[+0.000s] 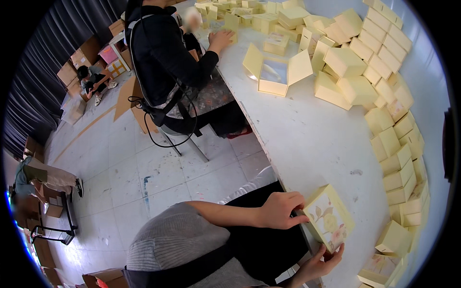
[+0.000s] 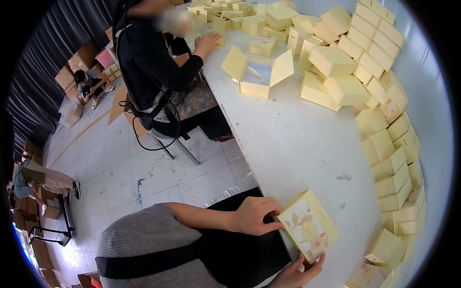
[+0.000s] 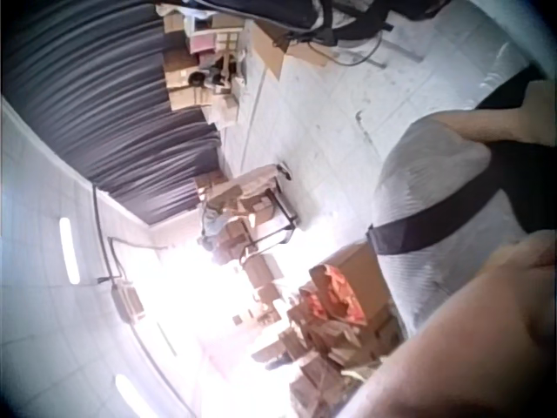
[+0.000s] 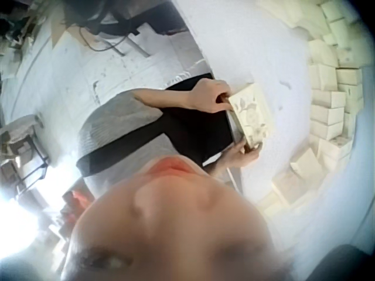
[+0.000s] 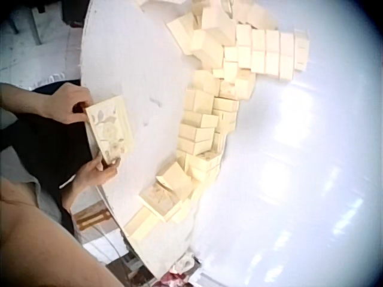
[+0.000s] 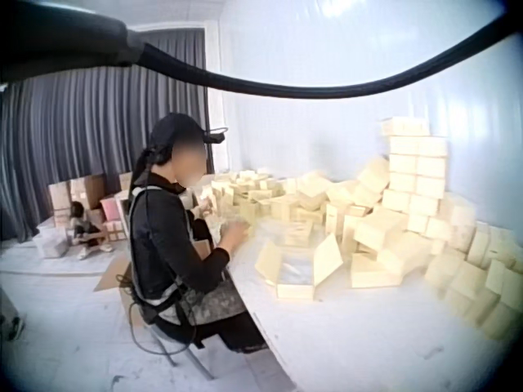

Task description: The person assembles small cream-colored boxes by folding flaps, inserting white ribbons through slots, and closing the lids. The person repeatedly handles boxes and ribbons, placing finished units on the table.

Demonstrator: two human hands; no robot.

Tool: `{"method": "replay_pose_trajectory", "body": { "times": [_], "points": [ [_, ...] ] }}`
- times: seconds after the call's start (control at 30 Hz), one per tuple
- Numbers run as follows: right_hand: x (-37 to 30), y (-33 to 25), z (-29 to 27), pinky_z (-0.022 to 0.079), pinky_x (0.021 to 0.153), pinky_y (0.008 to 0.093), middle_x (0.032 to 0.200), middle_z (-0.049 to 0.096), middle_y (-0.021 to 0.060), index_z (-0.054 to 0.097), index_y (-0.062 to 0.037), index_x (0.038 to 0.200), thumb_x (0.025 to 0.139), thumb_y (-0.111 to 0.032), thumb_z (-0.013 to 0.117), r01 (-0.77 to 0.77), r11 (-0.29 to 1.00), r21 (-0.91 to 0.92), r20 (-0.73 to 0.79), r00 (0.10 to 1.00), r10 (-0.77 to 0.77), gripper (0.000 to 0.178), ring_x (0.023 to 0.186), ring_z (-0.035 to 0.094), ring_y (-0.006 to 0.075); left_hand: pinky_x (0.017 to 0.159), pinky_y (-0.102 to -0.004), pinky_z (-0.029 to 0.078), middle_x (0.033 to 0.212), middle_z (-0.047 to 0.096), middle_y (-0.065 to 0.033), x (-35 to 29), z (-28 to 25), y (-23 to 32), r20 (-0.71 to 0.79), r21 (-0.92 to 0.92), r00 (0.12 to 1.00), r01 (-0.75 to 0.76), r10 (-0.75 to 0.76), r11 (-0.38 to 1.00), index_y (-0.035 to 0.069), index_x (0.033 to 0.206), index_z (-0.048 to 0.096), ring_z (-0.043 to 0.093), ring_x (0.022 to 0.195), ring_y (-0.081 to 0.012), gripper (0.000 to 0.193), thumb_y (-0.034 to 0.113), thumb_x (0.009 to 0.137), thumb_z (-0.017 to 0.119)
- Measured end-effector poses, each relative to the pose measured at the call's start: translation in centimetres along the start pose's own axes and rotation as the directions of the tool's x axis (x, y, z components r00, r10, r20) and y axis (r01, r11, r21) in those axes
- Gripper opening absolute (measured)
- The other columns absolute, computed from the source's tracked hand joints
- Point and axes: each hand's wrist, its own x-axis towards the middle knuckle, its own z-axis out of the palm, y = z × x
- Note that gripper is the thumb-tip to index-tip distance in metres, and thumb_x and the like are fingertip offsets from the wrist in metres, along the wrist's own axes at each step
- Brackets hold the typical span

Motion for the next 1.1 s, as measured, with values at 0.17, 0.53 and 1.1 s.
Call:
{"method": "replay_pose_trajectory", "body": {
  "times": [0.17, 0.53, 1.1],
  "points": [
    [1.0, -0.2, -0.4, 0.048, 0.067, 0.0284, 0.100, 0.056, 0.0111, 0.052, -0.0019, 0.129, 0.087, -0.004, 0.067, -0.078, 0.994, 0.074, 0.141, 0.988, 0.067, 0.045, 0.079, 0.054, 0.0171, 0.055, -0.0314, 0.049, 0.078, 0.061, -0.0067, 1.6, -1.0, 0.1, 0.129, 0.121, 0.990, 0.042, -0.057, 0.992, 0.006, 0.088, 0.058, 0.063, 0.063, -0.0231, 0.034, 0.032, 0.077, 0.077],
    [4.6, 1.9, -0.1, 0.052, 0.071, 0.0373, 0.108, 0.052, 0.0170, 0.059, -0.0042, 0.129, 0.088, -0.004, 0.064, 0.136, 0.991, -0.007, 0.134, 0.982, -0.134, 0.041, 0.091, 0.057, 0.0286, 0.073, -0.0466, 0.050, 0.090, 0.065, -0.0183, 13.0, 1.2, -2.2, 0.758, 0.092, 0.651, -0.052, -0.037, 0.994, 0.000, 0.119, 0.051, 0.064, 0.084, -0.0385, 0.062, 0.044, 0.079, 0.070],
    [7.2, 5.6, 1.6, 0.038, 0.098, 0.0584, 0.131, 0.050, 0.0287, 0.058, -0.0054, 0.127, 0.091, -0.050, 0.059, 0.501, 0.818, 0.282, 0.294, 0.766, -0.571, 0.058, 0.112, 0.051, 0.0454, 0.067, -0.0350, 0.049, 0.082, 0.064, -0.0099, 6.3, 1.1, -6.9, 0.166, -0.137, 0.981, 0.121, -0.098, 0.983, 0.005, 0.085, 0.061, 0.062, 0.077, -0.0263, 0.049, 0.038, 0.057, 0.084]
  ]
}}
